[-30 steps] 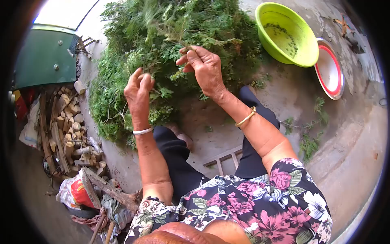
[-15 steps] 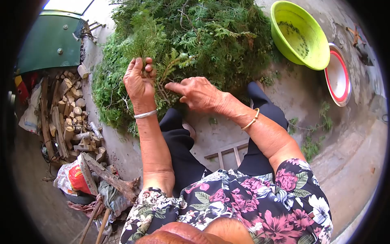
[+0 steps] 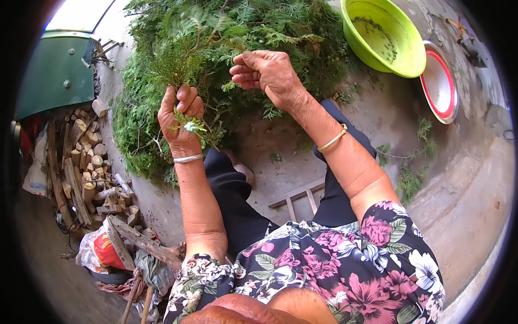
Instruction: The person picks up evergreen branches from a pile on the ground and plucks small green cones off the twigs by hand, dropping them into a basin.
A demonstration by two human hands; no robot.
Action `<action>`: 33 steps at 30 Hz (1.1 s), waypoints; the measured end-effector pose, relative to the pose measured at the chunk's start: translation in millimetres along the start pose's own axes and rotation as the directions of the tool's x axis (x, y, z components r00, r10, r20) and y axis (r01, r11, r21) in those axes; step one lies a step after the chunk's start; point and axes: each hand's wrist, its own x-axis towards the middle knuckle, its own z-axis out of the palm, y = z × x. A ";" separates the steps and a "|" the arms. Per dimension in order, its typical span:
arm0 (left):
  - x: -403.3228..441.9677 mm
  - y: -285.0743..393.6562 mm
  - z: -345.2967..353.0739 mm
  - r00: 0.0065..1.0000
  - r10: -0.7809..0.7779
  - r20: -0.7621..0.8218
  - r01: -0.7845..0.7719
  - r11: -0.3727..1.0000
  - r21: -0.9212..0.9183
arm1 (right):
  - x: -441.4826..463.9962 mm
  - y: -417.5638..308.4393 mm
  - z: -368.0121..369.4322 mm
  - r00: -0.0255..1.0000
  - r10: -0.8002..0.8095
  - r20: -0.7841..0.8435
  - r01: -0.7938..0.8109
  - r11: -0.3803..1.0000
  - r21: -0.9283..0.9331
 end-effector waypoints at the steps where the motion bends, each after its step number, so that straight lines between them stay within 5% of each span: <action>1: 0.8 0.0 -2.6 0.998 -0.043 -0.052 0.043 0.999 -0.006 | 0.7 -2.4 0.0 1.000 -0.002 -0.006 0.002 1.000 0.000; 8: 0.4 -1.1 -5.7 0.996 -0.086 0.000 0.085 0.991 -0.104 | 4.9 -7.5 -6.6 0.999 0.038 0.022 -0.043 0.955 0.293; 17: -1.8 -7.5 3.8 0.995 -0.090 -0.033 0.091 0.996 0.020 | -5.4 -25.0 -14.3 0.995 0.013 0.102 -0.036 0.972 0.232; 19: -3.5 -10.1 9.0 0.992 -0.035 -0.121 0.055 0.984 0.167 | -3.7 -26.2 -16.1 0.991 0.004 0.135 -0.035 0.974 0.225; 28: -6.1 -12.6 8.8 0.993 0.092 -0.074 -0.052 0.905 0.423 | -3.5 -22.7 -14.6 0.995 -0.067 0.072 0.068 0.998 -0.011; 33: -9.8 -14.6 10.9 0.986 0.161 -0.046 -0.113 0.843 0.526 | -1.6 -15.6 -16.0 0.951 -0.307 -0.044 0.274 0.899 -0.343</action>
